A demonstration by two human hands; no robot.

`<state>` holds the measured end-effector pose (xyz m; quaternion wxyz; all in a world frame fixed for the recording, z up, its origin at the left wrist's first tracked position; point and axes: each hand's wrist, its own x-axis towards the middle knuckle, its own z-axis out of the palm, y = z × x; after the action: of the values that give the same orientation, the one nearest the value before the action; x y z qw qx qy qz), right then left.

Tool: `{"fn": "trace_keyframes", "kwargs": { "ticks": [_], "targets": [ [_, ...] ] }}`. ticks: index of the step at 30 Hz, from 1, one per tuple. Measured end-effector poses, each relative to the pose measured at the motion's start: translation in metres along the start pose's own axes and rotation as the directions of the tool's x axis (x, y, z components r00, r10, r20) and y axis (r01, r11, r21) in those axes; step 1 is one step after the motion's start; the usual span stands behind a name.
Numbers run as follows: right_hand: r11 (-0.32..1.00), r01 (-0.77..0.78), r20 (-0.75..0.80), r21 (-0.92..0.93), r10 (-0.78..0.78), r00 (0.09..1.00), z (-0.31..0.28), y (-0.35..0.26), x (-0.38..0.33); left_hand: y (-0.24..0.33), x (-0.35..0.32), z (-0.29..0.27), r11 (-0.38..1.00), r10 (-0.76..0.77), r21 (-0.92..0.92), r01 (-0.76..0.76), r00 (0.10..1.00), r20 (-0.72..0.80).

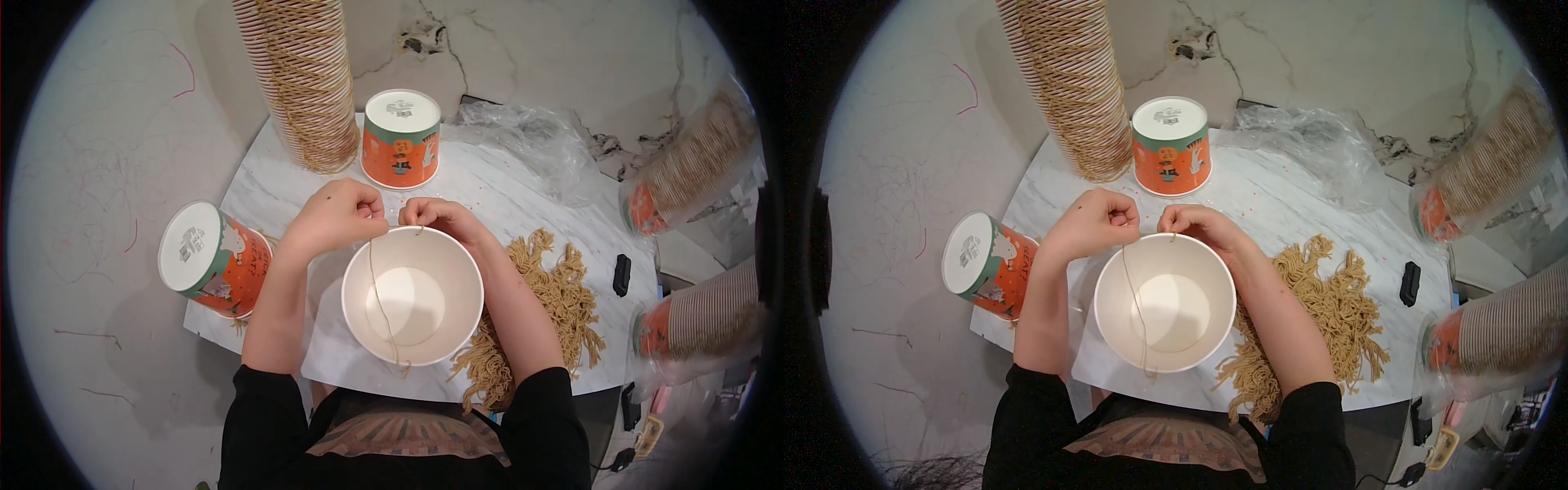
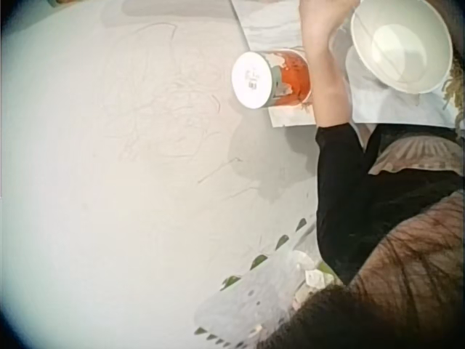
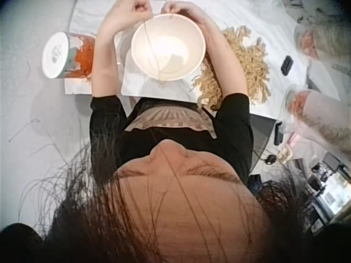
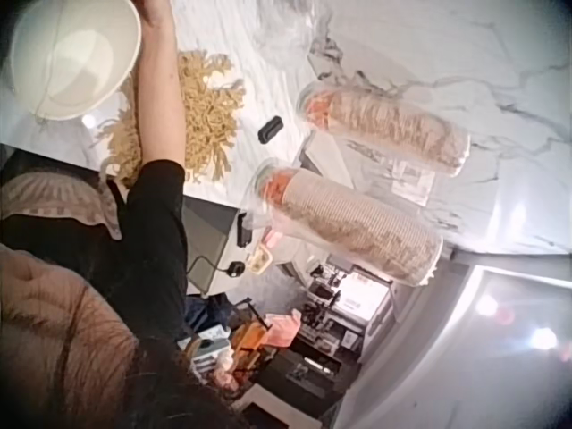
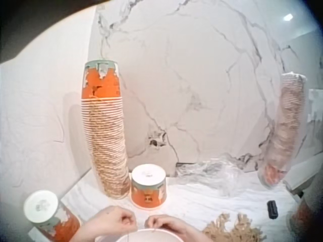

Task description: Attaching a thin string to a decorative paper cup by threading it through pre-punched holes.

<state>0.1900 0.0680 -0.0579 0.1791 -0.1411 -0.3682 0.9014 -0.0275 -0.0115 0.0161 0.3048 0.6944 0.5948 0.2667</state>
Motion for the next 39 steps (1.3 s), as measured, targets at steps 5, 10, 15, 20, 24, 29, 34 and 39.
{"fn": "trace_keyframes", "kwargs": {
  "ticks": [5,10,15,20,24,29,34,39],
  "targets": [
    [0.999,-0.024,-0.042,-0.035,0.022,0.999,0.005,-0.005,-0.004,0.003,0.0,-0.004,0.999,-0.002,0.034,0.003,1.0,-0.023],
    [0.999,0.019,0.019,-0.036,-0.018,1.0,-0.002,-0.001,-0.001,0.001,0.001,-0.004,1.0,0.012,0.018,-0.012,1.0,-0.028],
    [0.996,0.082,0.032,-0.02,-0.081,0.996,-0.008,-0.002,0.001,-0.002,0.001,-0.007,0.998,0.017,-0.062,-0.017,1.0,0.001],
    [0.979,0.067,-0.082,-0.193,-0.084,0.993,-0.014,-0.003,0.0,-0.009,-0.002,-0.014,0.986,-0.051,-0.153,0.059,0.997,0.056],
    [0.96,0.089,-0.081,-0.265,-0.115,0.99,-0.011,-0.004,0.0,-0.017,-0.002,-0.016,0.982,-0.012,-0.189,0.027,0.997,0.079],
    [0.895,0.148,0.016,-0.42,-0.156,0.988,-0.021,-0.008,0.0,-0.017,-0.001,-0.02,0.995,0.017,-0.098,-0.001,0.987,0.159],
    [0.941,0.124,-0.126,-0.315,-0.171,0.977,-0.004,-0.012,0.0,0.01,-0.019,-0.023,0.986,0.131,-0.102,-0.135,0.99,-0.05],
    [0.933,0.17,-0.39,-0.317,-0.292,0.873,-0.041,-0.004,0.011,0.074,-0.079,-0.025,0.546,0.719,-0.767,-0.337,0.658,0.223]
  ]
}}
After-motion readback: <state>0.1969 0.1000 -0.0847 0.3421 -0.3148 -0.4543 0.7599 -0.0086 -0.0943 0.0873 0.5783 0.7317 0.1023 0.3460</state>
